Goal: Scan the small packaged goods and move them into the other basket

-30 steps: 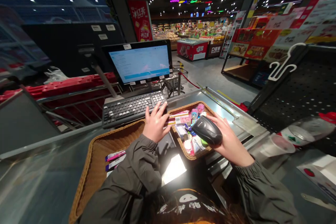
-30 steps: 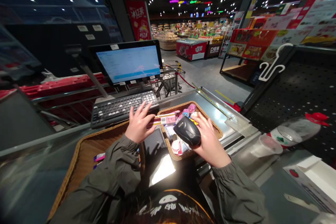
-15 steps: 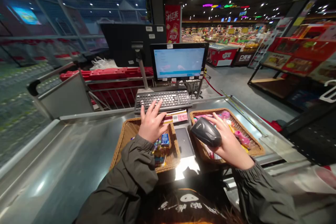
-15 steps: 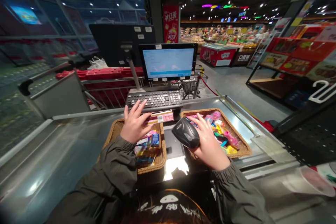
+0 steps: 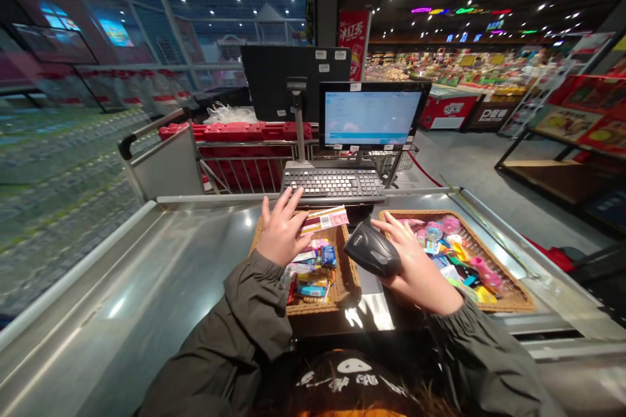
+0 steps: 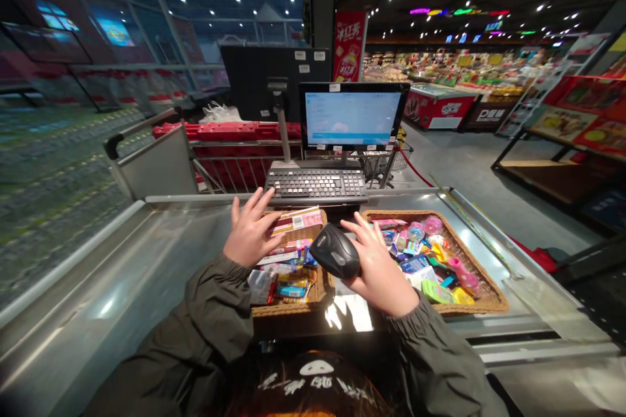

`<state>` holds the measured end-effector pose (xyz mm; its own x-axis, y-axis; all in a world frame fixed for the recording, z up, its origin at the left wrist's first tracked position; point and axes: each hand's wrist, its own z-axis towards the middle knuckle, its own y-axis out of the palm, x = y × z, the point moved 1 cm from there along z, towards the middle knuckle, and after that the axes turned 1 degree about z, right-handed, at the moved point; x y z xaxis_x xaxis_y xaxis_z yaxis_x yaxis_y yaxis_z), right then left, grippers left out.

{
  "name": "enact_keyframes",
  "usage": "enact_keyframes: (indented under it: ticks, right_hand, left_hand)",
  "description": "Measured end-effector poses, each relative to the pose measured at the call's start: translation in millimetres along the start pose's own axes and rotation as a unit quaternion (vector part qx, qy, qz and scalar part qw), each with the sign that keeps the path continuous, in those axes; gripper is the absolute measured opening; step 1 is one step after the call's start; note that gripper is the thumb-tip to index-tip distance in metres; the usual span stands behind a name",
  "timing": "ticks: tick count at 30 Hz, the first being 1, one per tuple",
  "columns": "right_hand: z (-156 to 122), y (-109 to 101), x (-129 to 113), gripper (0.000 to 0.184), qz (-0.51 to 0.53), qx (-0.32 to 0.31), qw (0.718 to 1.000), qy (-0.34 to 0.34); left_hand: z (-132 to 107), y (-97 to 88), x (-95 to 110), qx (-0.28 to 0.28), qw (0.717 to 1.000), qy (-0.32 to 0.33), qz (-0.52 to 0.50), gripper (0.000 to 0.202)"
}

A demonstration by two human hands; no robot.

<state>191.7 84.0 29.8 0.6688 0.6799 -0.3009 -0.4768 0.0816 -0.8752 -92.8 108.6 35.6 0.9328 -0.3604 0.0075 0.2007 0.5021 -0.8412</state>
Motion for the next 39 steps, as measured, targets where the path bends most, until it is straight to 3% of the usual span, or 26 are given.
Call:
enact_keyframes:
  ticks: [10, 39]
  right_hand:
    - [8, 9, -8, 0.050, 0.002, -0.022, 1.000, 0.006]
    - [11, 18, -14, 0.048, -0.002, -0.025, 1.000, 0.009]
  left_hand:
    - [-12, -1.3, -17, 0.010, 1.000, -0.005, 0.013, 0.025]
    - [-17, 11.1, -30, 0.012, 1.000, 0.008, 0.021, 0.027]
